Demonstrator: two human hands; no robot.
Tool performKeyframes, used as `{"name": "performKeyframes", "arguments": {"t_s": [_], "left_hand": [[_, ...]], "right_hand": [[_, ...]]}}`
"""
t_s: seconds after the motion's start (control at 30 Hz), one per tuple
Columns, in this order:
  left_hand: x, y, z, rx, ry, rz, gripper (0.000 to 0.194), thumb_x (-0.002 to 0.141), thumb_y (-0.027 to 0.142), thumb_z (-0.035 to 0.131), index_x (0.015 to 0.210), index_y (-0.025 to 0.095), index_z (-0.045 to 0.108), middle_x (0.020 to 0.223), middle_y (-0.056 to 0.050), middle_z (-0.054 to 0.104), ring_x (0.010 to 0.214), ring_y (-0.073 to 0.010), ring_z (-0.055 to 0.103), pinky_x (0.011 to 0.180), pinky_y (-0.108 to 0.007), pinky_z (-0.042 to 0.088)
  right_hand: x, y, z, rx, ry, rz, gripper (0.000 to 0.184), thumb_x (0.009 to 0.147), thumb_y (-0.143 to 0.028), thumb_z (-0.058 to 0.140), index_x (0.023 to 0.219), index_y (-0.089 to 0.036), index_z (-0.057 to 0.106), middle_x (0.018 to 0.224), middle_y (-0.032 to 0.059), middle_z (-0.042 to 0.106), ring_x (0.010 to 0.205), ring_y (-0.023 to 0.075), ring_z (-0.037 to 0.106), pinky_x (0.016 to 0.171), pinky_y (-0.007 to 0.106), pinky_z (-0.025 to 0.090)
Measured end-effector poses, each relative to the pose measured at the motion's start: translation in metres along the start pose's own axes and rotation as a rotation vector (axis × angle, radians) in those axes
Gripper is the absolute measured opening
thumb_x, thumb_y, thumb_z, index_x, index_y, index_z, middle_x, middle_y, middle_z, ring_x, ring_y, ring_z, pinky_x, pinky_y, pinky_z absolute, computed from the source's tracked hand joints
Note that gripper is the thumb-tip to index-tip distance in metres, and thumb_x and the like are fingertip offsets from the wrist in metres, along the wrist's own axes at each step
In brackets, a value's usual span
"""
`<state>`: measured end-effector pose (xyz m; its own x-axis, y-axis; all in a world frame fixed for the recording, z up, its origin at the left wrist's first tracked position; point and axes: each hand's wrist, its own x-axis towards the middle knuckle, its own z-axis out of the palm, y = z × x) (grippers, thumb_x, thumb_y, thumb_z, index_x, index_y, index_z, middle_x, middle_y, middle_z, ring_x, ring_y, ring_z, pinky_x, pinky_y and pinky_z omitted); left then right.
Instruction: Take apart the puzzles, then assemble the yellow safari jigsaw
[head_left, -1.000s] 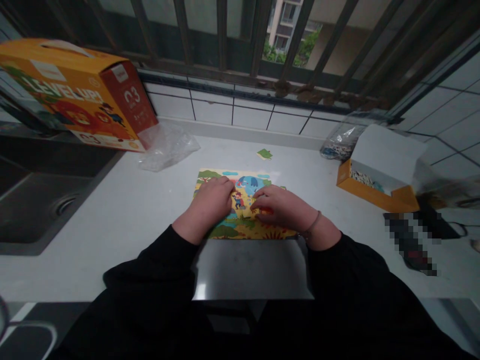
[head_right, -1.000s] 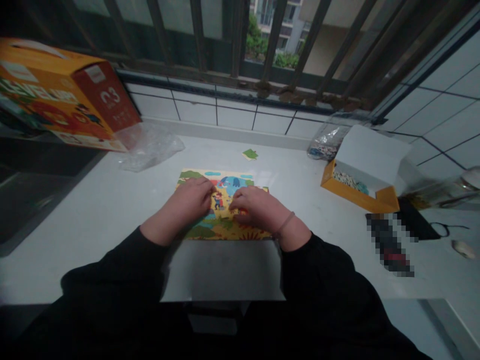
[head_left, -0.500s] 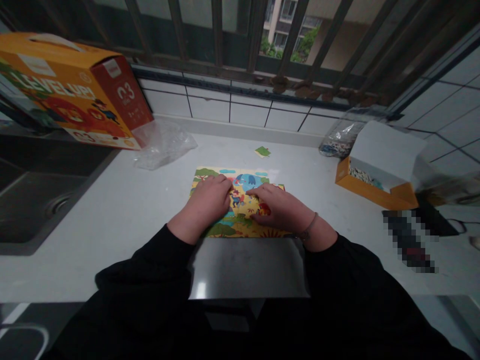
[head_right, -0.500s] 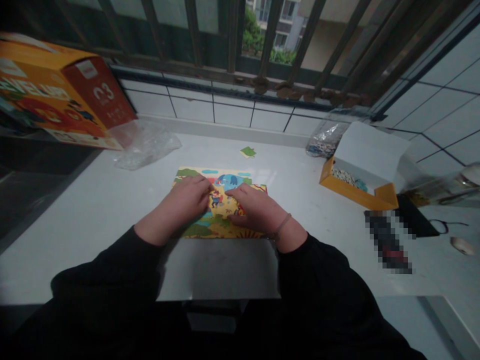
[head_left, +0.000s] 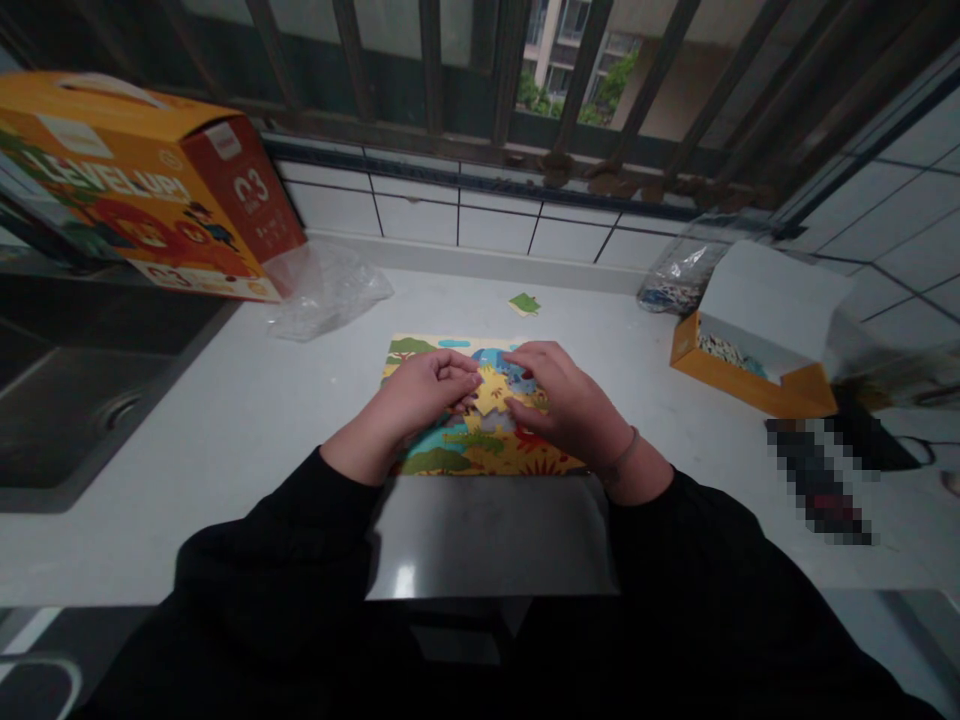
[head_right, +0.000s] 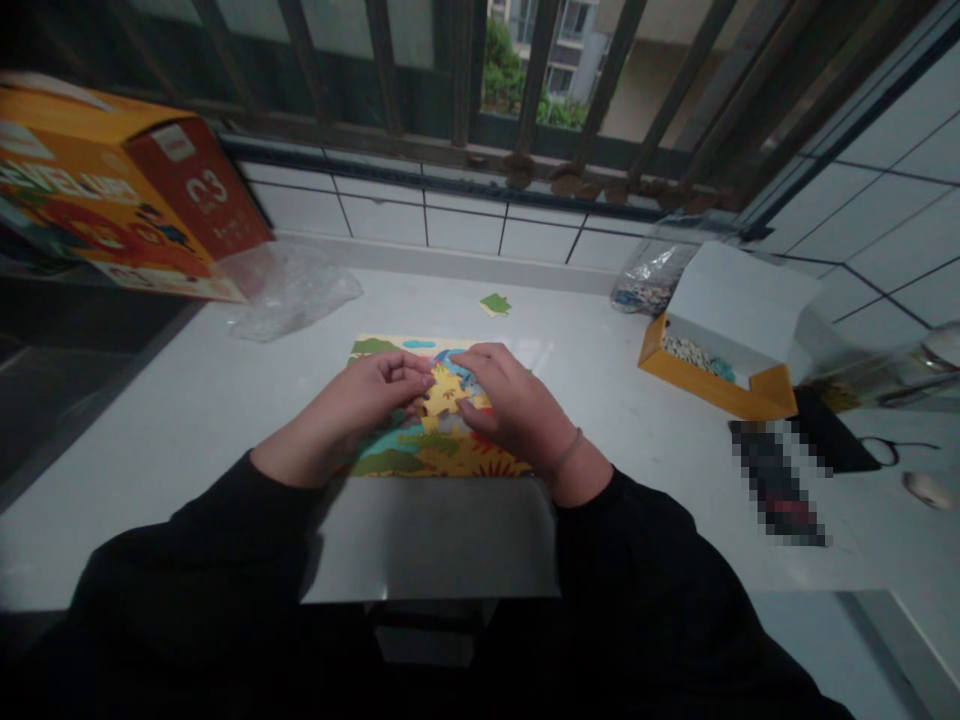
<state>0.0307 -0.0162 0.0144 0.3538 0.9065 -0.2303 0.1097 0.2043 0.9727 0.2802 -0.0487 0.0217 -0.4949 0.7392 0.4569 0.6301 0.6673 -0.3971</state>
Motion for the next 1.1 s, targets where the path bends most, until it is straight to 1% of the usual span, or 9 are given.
{"name": "performKeyframes", "arguments": {"t_s": [0.1,0.23,0.3,0.43,0.67,0.77,0.87,0.93,1.1], "left_hand": [[-0.001,-0.001,0.002,-0.15,0.05,-0.021,0.039,0.093,0.019,0.084,0.123,0.023,0.06,0.085,0.001,0.075,0.076,-0.016,0.077,0.068,-0.027,0.059],[-0.005,0.002,0.009,-0.206,0.053,0.012,0.063,0.089,0.01,0.083,0.143,0.028,0.057,0.081,0.007,0.067,0.079,-0.0159,0.079,0.079,-0.031,0.065],[-0.005,0.003,0.012,-0.2,0.045,-0.001,0.056,0.09,0.011,0.082,0.139,0.027,0.061,0.079,0.007,0.064,0.076,-0.0144,0.076,0.08,-0.032,0.065],[-0.005,0.003,0.017,-0.151,0.011,-0.035,0.019,0.094,0.021,0.078,0.106,0.023,0.064,0.075,0.005,0.063,0.068,-0.0122,0.068,0.07,-0.028,0.059],[-0.007,0.001,0.019,-0.045,-0.132,0.013,0.014,0.094,0.031,0.077,0.1,0.023,0.068,0.083,-0.001,0.074,0.077,-0.0166,0.071,0.073,-0.031,0.058],[-0.004,0.002,0.013,0.118,-0.07,0.035,0.025,0.104,0.046,0.068,0.096,0.023,0.068,0.085,-0.004,0.076,0.076,-0.0183,0.07,0.073,-0.033,0.058],[-0.002,0.005,0.004,0.482,0.207,0.16,0.031,0.11,0.047,0.059,0.097,0.022,0.071,0.088,-0.006,0.077,0.073,-0.0194,0.067,0.071,-0.034,0.053],[-0.001,0.006,-0.001,0.714,0.31,0.246,0.028,0.11,0.042,0.059,0.097,0.021,0.072,0.087,-0.006,0.076,0.076,-0.0204,0.065,0.073,-0.035,0.049],[0.004,-0.001,-0.002,0.957,0.132,0.288,0.023,0.103,0.027,0.064,0.081,0.021,0.07,0.086,-0.006,0.075,0.082,-0.0228,0.065,0.081,-0.039,0.049]], "right_hand": [[0.0,-0.002,-0.001,-0.033,0.121,0.068,0.039,0.105,-0.023,0.065,0.144,-0.024,0.065,0.131,0.0153,0.069,0.125,0.0333,0.067,0.105,0.053,0.062],[0.0,-0.004,0.002,-0.034,0.132,0.118,0.031,0.106,-0.033,0.071,0.135,-0.021,0.067,0.12,0.0136,0.073,0.106,0.0296,0.07,0.096,0.048,0.063],[0.001,-0.006,0.005,-0.014,0.115,0.111,0.036,0.104,-0.039,0.076,0.134,-0.02,0.068,0.12,0.0138,0.073,0.105,0.0292,0.07,0.095,0.046,0.063],[0.001,-0.01,0.014,0.015,0.094,0.051,0.041,0.103,-0.049,0.081,0.133,-0.022,0.07,0.124,0.0153,0.073,0.119,0.0327,0.069,0.105,0.051,0.062],[-0.002,-0.006,0.021,-0.008,0.103,0.029,0.033,0.103,-0.042,0.081,0.128,-0.021,0.074,0.138,0.0185,0.069,0.131,0.0327,0.068,0.115,0.052,0.059],[-0.002,-0.001,0.018,-0.012,0.066,0.052,0.025,0.103,-0.037,0.081,0.123,-0.023,0.077,0.135,0.0158,0.071,0.127,0.0313,0.069,0.113,0.051,0.059],[-0.004,0.006,0.016,-0.001,-0.016,0.058,0.024,0.1,-0.035,0.086,0.119,-0.023,0.079,0.128,0.0133,0.073,0.121,0.0295,0.07,0.107,0.048,0.061],[-0.006,0.011,0.018,0.014,-0.099,0.035,0.026,0.097,-0.035,0.089,0.12,-0.024,0.08,0.125,0.0112,0.074,0.117,0.0279,0.07,0.103,0.045,0.06],[-0.011,0.019,0.026,-0.012,-0.232,-0.004,0.03,0.094,-0.031,0.092,0.122,-0.025,0.083,0.125,0.0115,0.072,0.112,0.0262,0.068,0.099,0.043,0.056]]}}
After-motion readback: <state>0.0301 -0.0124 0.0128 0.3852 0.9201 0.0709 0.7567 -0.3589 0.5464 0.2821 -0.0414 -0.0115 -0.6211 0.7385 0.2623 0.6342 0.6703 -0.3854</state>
